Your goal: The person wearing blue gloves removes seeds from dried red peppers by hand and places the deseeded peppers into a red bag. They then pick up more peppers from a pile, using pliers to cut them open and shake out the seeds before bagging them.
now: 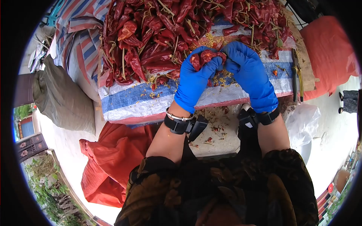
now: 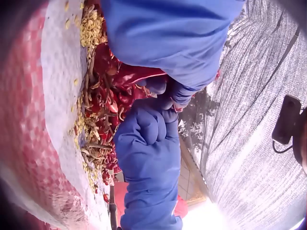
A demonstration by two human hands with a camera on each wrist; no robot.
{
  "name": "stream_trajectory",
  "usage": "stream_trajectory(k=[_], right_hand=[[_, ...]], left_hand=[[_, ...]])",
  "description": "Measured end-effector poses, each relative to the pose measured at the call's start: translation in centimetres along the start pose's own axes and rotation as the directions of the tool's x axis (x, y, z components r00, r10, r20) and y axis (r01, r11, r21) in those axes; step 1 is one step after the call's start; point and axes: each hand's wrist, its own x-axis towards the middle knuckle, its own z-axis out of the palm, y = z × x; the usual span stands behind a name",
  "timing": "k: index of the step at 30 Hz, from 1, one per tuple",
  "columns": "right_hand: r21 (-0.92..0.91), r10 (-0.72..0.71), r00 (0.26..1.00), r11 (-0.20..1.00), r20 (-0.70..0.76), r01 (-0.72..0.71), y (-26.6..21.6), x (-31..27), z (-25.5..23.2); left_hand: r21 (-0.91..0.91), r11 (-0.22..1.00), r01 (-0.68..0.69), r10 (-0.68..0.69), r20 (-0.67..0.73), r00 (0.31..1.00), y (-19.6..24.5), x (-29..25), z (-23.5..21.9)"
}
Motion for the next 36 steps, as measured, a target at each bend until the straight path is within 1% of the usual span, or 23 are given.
stream_trajectory(k=[1, 2, 3, 5, 6, 9, 11, 12, 14, 15, 17, 21, 23, 24, 26, 27, 29, 30, 31, 32, 33, 35, 36], right_hand=[[-0.248, -0.111, 0.981, 0.966, -0.16, 0.069, -0.1, -0.1, 1.1], [-0.487, -0.254, 0.925, 0.869, -0.282, 0.09, -0.2, -0.1, 1.7], [-0.487, -0.253, 0.926, 0.869, -0.28, 0.09, -0.2, -0.1, 1.4], [-0.649, -0.324, 0.94, 0.739, -0.109, 0.18, -0.1, -0.2, 0.5], [-0.648, -0.324, 0.939, 0.74, -0.11, 0.179, -0.1, -0.1, 0.5], [-0.699, -0.4, 0.915, 0.671, -0.059, 0.248, 0.0, 0.1, 0.7], [-0.782, -0.499, 0.867, 0.541, -0.001, 0.311, -0.1, 0.2, 1.0], [-0.782, -0.499, 0.866, 0.54, 0.0, 0.311, -0.1, 0.2, 1.0], [-0.846, -0.557, 0.826, 0.4, 0.081, 0.353, -0.2, 0.2, 0.9], [-0.846, -0.557, 0.827, 0.401, 0.08, 0.352, -0.2, 0.1, 1.0], [-0.844, -0.5, 0.864, 0.488, -0.062, 0.222, -0.5, -0.3, 1.6], [-0.873, -0.465, 0.877, 0.471, -0.124, 0.126, -0.7, -0.2, 2.1], [-0.768, -0.443, 0.874, 0.625, -0.199, 0.142, -0.4, 0.2, 2.3], [-0.768, -0.443, 0.874, 0.625, -0.199, 0.142, -0.5, 0.2, 2.3], [-0.796, -0.422, 0.898, 0.583, -0.124, 0.164, -0.6, -0.1, 2.1], [-0.796, -0.422, 0.898, 0.583, -0.124, 0.164, -0.4, 0.0, 2.1], [-0.62, -0.365, 0.899, 0.771, -0.243, 0.146, 0.0, 0.0, 1.9], [-0.62, -0.367, 0.898, 0.771, -0.244, 0.147, -0.2, -0.1, 1.5], [-0.395, -0.181, 0.942, 0.917, -0.282, 0.058, -0.5, -0.2, 0.9], [-0.146, 0.012, 0.963, 0.988, -0.269, -0.053, -0.7, -0.3, 0.6], [-0.146, 0.009, 0.963, 0.988, -0.27, -0.051, -0.6, -0.2, 0.8], [0.193, 0.079, 0.965, 0.981, -0.248, -0.031, -0.1, -0.1, 1.4], [0.193, 0.078, 0.965, 0.981, -0.249, -0.03, 0.0, 0.0, 1.3]], left_hand=[[-0.097, 0.992, 0.085, -0.086, 0.001, 0.996, 0.2, 0.1, 0.0], [-0.193, 0.967, 0.169, -0.171, 0.01, 0.985, 0.4, 0.2, -0.1], [-0.193, 0.967, 0.168, -0.17, 0.008, 0.985, 0.4, 0.2, -0.2], [-0.17, 0.96, 0.221, -0.224, 0.004, 0.975, 0.5, 0.2, -0.4], [-0.169, 0.96, 0.223, -0.225, 0.004, 0.974, 0.6, 0.3, -0.6], [-0.131, 0.968, 0.214, -0.201, 0.105, 0.974, 1.0, 0.3, -0.7], [-0.031, 0.983, 0.183, -0.183, 0.001, 0.983, 1.2, 0.1, -0.4], [-0.031, 0.983, 0.183, -0.183, 0.001, 0.983, 1.2, 0.1, -0.3], [0.037, 0.999, 0.033, -0.034, 0.027, 0.999, 1.0, 0.1, 0.1], [0.037, 0.999, 0.034, -0.035, 0.026, 0.999, 0.7, 0.2, 0.2], [0.235, 0.962, -0.14, 0.121, 0.091, 0.988, -0.3, 0.5, -0.1], [0.306, 0.927, -0.216, 0.211, 0.05, 0.976, -1.7, 0.3, -0.7], [0.28, 0.94, -0.196, 0.199, 0.019, 0.98, -1.6, 0.3, -0.9], [0.281, 0.94, -0.196, 0.199, 0.019, 0.98, -1.7, 0.3, -0.9], [0.295, 0.892, -0.342, 0.339, 0.063, 0.939, -2.2, 0.2, -1.0], [0.295, 0.892, -0.342, 0.339, 0.063, 0.939, -2.1, 0.2, -1.0], [0.37, 0.854, -0.366, 0.358, 0.094, 0.929, -2.0, 0.2, -1.0], [0.37, 0.854, -0.367, 0.357, 0.097, 0.929, -2.0, 0.2, -0.9], [0.302, 0.875, -0.377, 0.366, 0.095, 0.926, -2.2, 0.1, -0.9], [0.233, 0.893, -0.386, 0.375, 0.092, 0.923, -2.2, 0.0, -0.9], [0.233, 0.893, -0.386, 0.375, 0.095, 0.922, -2.1, 0.1, -0.8], [0.288, 0.887, -0.36, 0.345, 0.104, 0.933, -1.6, 0.0, -0.6], [0.287, 0.887, -0.36, 0.345, 0.105, 0.933, -1.4, -0.1, -0.5]])
